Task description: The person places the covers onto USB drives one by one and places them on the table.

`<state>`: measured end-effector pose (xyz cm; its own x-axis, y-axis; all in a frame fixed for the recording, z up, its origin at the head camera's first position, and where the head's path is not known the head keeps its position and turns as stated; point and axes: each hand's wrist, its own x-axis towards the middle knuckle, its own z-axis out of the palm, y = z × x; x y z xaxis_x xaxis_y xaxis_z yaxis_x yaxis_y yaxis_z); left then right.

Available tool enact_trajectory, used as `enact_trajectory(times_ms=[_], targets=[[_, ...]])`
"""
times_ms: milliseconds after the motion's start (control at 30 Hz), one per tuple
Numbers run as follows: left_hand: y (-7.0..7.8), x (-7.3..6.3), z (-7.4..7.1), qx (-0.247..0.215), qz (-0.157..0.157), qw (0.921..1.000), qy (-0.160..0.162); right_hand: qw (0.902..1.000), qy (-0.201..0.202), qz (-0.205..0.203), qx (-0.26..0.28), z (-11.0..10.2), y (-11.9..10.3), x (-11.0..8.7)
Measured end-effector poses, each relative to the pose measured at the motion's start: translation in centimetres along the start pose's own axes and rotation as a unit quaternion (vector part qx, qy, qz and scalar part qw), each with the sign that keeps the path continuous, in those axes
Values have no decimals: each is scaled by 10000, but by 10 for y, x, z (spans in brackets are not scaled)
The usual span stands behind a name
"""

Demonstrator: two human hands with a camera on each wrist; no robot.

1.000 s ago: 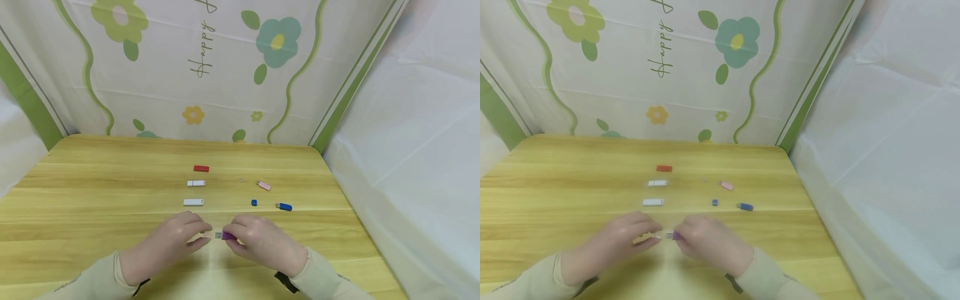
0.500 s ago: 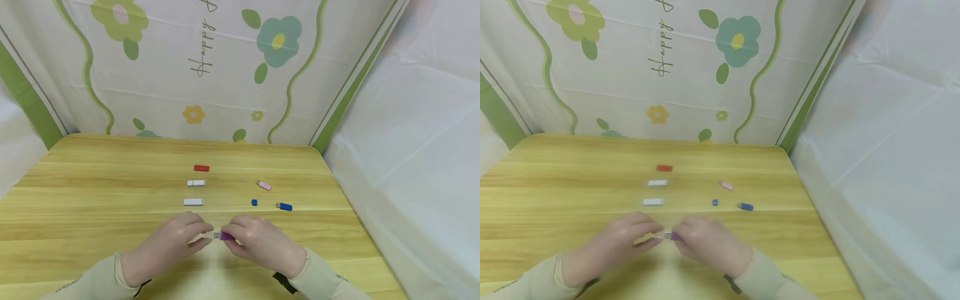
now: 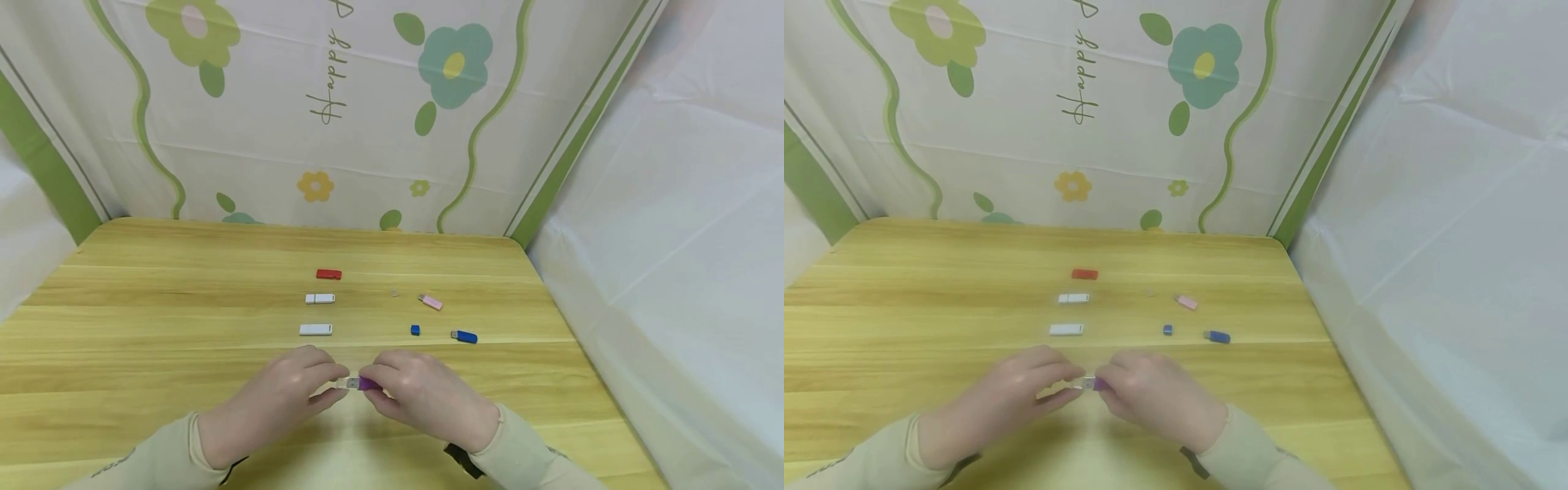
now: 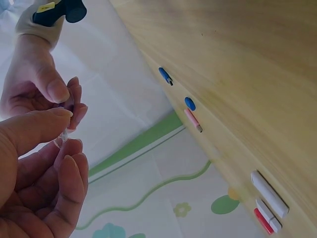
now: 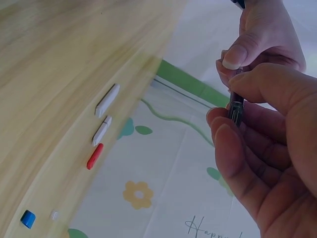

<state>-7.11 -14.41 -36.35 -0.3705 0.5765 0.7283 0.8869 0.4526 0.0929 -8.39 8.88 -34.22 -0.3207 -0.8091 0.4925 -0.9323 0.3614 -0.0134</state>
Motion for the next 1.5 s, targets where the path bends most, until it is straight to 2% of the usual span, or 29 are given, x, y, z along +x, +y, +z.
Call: enact_trajectory(times_ms=[600,1500], targets=[[2,1,0,31,-82,9999,-75,10000,-45,-30,57,0,-1,3],[4,5,0,154,94,9998,-69,9998,-189,-17,37,-1,-4,6]])
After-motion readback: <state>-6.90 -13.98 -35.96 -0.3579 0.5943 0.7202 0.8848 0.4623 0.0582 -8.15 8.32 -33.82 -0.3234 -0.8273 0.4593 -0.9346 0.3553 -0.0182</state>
